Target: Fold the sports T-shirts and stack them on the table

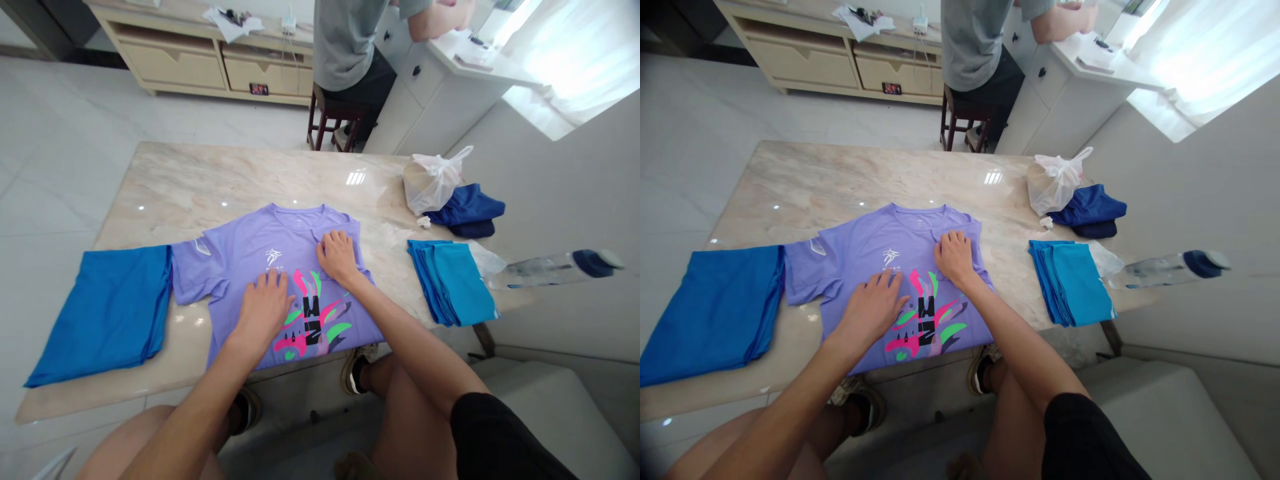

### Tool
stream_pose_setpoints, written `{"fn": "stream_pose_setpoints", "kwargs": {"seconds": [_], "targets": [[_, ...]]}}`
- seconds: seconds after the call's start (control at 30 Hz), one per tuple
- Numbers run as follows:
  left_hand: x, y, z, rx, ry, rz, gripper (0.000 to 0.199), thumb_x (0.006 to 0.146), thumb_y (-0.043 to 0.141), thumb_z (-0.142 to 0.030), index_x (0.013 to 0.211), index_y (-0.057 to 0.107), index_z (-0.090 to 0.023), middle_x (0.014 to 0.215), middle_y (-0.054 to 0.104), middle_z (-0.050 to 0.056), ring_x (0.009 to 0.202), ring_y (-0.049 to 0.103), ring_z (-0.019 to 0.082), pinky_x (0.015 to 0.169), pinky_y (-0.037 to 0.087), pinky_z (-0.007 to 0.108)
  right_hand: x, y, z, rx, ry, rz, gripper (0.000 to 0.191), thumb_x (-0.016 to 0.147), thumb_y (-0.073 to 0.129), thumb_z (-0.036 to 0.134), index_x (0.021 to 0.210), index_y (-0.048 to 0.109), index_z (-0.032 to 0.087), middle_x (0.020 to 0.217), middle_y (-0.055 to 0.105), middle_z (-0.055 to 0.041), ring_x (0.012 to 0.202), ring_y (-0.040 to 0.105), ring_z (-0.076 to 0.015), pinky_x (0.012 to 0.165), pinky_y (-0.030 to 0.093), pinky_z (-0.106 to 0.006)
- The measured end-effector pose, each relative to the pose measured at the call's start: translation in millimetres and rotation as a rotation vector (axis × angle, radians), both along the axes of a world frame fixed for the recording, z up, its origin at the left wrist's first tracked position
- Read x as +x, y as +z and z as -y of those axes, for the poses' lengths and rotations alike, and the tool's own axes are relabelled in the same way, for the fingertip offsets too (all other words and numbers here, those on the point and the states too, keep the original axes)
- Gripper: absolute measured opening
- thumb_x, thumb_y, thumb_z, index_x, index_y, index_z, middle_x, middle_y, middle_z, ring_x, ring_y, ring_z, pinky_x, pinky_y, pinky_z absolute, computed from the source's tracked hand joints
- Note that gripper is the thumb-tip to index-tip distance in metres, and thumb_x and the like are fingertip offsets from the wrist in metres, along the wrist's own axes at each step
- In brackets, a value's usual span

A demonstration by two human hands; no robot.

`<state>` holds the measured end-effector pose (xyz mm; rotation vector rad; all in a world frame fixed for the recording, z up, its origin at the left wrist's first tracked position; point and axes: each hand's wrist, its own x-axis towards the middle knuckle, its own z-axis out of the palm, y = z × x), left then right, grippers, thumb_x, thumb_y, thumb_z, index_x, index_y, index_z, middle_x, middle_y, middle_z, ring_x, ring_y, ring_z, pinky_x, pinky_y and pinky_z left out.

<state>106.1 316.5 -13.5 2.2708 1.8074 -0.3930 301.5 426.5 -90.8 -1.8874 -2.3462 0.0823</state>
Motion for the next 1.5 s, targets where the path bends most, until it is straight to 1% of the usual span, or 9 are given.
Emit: {"fn": "stream_pose_setpoints", "kwargs": {"seconds": [0.33, 0.53, 0.63, 0.73, 0.87, 1.0, 1.13, 1.33, 1.5], "targets": [[-6, -4.0, 2, 0.008, -0.004, 0.017, 0.054, 0.114, 0.059, -0.035, 0.162, 0.058, -0.01, 0.16, 0.063, 0.026, 0.138, 0.066, 0.039, 0.106, 0.058, 0.047, -11, 2.5, -1, 0.012, 0.145, -0.195, 0.026, 0.117, 0.047, 0.032, 0.117, 0.071, 0.022, 0.122, 0.074, -0.0126, 0.12, 0.059, -0.0321, 0.101, 0.045, -0.044], [7, -4.5, -5, 0.055, -0.052, 0.072, 0.06, 0.116, 0.052, -0.036, 0.171, 0.048, -0.011, 0.171, 0.054, 0.025, 0.148, 0.061, 0.038, 0.114, 0.057, 0.049, 63, 10.5, -45, 0.07, 0.018, -0.292, 0.029, 0.108, 0.048, 0.016, 0.119, 0.074, 0.017, 0.123, 0.076, -0.0164, 0.12, 0.062, -0.0318, 0.112, 0.047, -0.044], [21, -10.0, -7, 0.049, -0.115, 0.121, 0.062, 0.117, 0.051, -0.039, 0.172, 0.047, -0.011, 0.173, 0.053, 0.024, 0.152, 0.058, 0.037, 0.119, 0.055, 0.049, 106, 22.2, -61, -0.05, -0.153, -0.246, 0.024, 0.11, 0.054, 0.026, 0.109, 0.076, 0.015, 0.114, 0.079, -0.0169, 0.112, 0.068, -0.0309, 0.107, 0.05, -0.041], [32, -17.1, -7, 0.031, -0.168, 0.145, 0.064, 0.116, 0.054, -0.038, 0.173, 0.047, -0.01, 0.174, 0.053, 0.024, 0.155, 0.056, 0.038, 0.122, 0.053, 0.05, 124, 35.2, -42, -0.239, -0.191, -0.203, 0.031, 0.112, 0.062, 0.043, 0.109, 0.075, 0.015, 0.108, 0.081, -0.0144, 0.101, 0.073, -0.0274, 0.092, 0.052, -0.034], [39, -23.5, -5, 0.019, -0.209, 0.156, 0.07, 0.113, 0.06, -0.035, 0.176, 0.042, -0.01, 0.177, 0.048, 0.025, 0.162, 0.049, 0.039, 0.13, 0.047, 0.052, 113, 48.6, 21, -0.429, -0.086, -0.124, 0.042, 0.098, 0.083, 0.058, 0.114, 0.076, 0.02, 0.11, 0.083, -0.0114, 0.097, 0.076, -0.0261, 0.08, 0.05, -0.03], [39, -28.3, -2, 0.045, -0.143, 0.105, 0.078, 0.113, 0.059, -0.039, 0.177, 0.034, -0.003, 0.178, 0.044, 0.03, 0.165, 0.044, 0.043, 0.132, 0.044, 0.055, 109, 53.9, 58, -0.49, -0.118, -0.01, 0.021, 0.105, 0.073, 0.04, 0.114, 0.078, 0.022, 0.115, 0.083, -0.0118, 0.104, 0.077, -0.0281, 0.08, 0.049, -0.031], [34, -31.7, 5, 0.035, -0.121, 0.06, 0.08, 0.111, 0.062, -0.038, 0.177, 0.035, -0.002, 0.18, 0.039, 0.031, 0.168, 0.038, 0.046, 0.13, 0.045, 0.057, 126, 55.7, 62, -0.26, -0.326, 0.165, 0.03, 0.11, 0.053, 0.02, 0.13, 0.074, 0.012, 0.123, 0.079, -0.0231, 0.117, 0.073, -0.0356, 0.09, 0.052, -0.038], [24, -29.2, 7, 0.065, -0.098, 0.018, 0.078, 0.112, 0.059, -0.042, 0.174, 0.04, 0.0, 0.18, 0.036, 0.034, 0.169, 0.038, 0.046, 0.133, 0.041, 0.058, 87, 33.6, 58, -0.07, 0.145, -0.017, 0.063, 0.105, 0.075, 0.051, 0.156, 0.058, 0.017, 0.155, 0.064, -0.0219, 0.139, 0.058, -0.039, 0.113, 0.05, -0.049], [12, -32.4, 2, 0.051, -0.006, -0.022, 0.082, 0.113, 0.053, -0.05, 0.176, 0.035, -0.001, 0.183, 0.029, 0.035, 0.17, 0.032, 0.053, 0.131, 0.039, 0.069, 54, 9.7, 39, -0.059, 0.024, -0.046, 0.037, 0.107, 0.072, 0.045, 0.132, 0.068, 0.018, 0.136, 0.071, -0.0212, 0.126, 0.063, -0.0371, 0.103, 0.053, -0.047]]}}
